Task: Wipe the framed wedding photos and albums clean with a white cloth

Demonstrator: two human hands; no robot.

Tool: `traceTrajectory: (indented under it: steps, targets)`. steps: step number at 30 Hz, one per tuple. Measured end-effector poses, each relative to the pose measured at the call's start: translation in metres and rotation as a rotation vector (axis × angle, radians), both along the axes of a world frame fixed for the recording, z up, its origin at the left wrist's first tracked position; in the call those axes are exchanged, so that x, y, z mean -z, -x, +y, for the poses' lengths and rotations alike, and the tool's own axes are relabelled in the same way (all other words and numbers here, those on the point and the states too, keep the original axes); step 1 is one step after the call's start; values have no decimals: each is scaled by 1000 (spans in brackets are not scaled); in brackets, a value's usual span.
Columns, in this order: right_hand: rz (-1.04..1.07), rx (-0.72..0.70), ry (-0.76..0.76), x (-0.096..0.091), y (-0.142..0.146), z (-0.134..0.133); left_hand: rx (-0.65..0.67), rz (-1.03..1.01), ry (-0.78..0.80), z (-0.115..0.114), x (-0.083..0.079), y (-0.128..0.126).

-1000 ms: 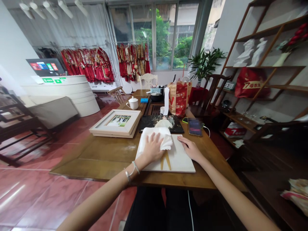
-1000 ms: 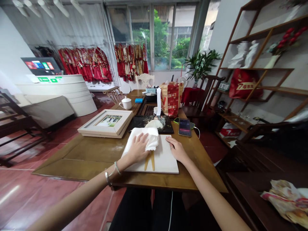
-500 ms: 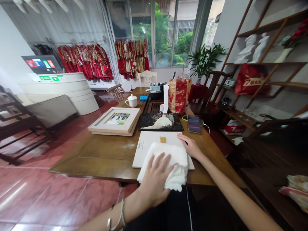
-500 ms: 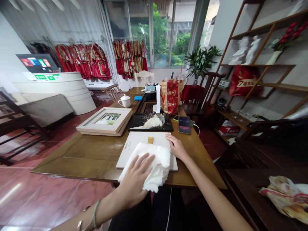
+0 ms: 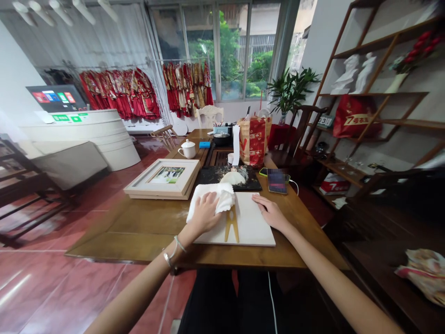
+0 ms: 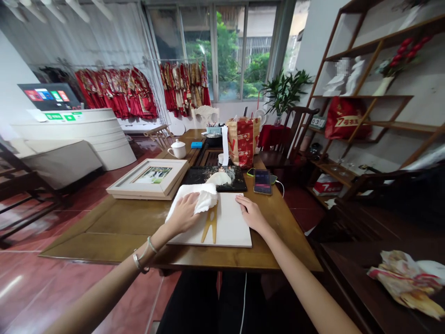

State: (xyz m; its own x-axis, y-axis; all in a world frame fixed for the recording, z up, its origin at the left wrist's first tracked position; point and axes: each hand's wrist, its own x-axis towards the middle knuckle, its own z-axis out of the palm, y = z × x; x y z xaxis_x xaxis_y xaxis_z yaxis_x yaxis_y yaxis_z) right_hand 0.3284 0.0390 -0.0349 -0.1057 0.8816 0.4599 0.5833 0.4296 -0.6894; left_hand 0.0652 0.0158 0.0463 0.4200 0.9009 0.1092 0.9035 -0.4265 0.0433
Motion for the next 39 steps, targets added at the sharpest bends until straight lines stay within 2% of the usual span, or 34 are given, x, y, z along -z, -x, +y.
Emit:
traceTrajectory:
  steps: [2,8,12,15,23,25,27,31,35,39]
  targets:
    - [-2,-4,-2,-1,0,0,8,5,14,-13,1,-1]
    - [-7,-18,5,-3,-1,1,116,-8,55,-73,9,-9]
    - [-11,-21,5,-3,-2,1,177,-37,47,-89,13,-17]
    - [-12,-18,2,-2,-3,1,153,-50,22,-77,13,-22]
    - [-2,-10,-6,0,-3,2,25,-3,7,-3,8,-8]
    - [3,-10,-4,0,-3,2,18,-3,5,4,9,-6]
    - [7,-12,-2,0,-2,2,19,-2,6,1,9,-8]
    - [14,-20,-2,0,-2,2,57,-15,12,-28,11,-24]
    - [20,-40,-6,0,-4,2,231,-72,32,-74,16,-43]
    - [20,-56,-7,1,-6,4,357,-83,57,-108,24,-43]
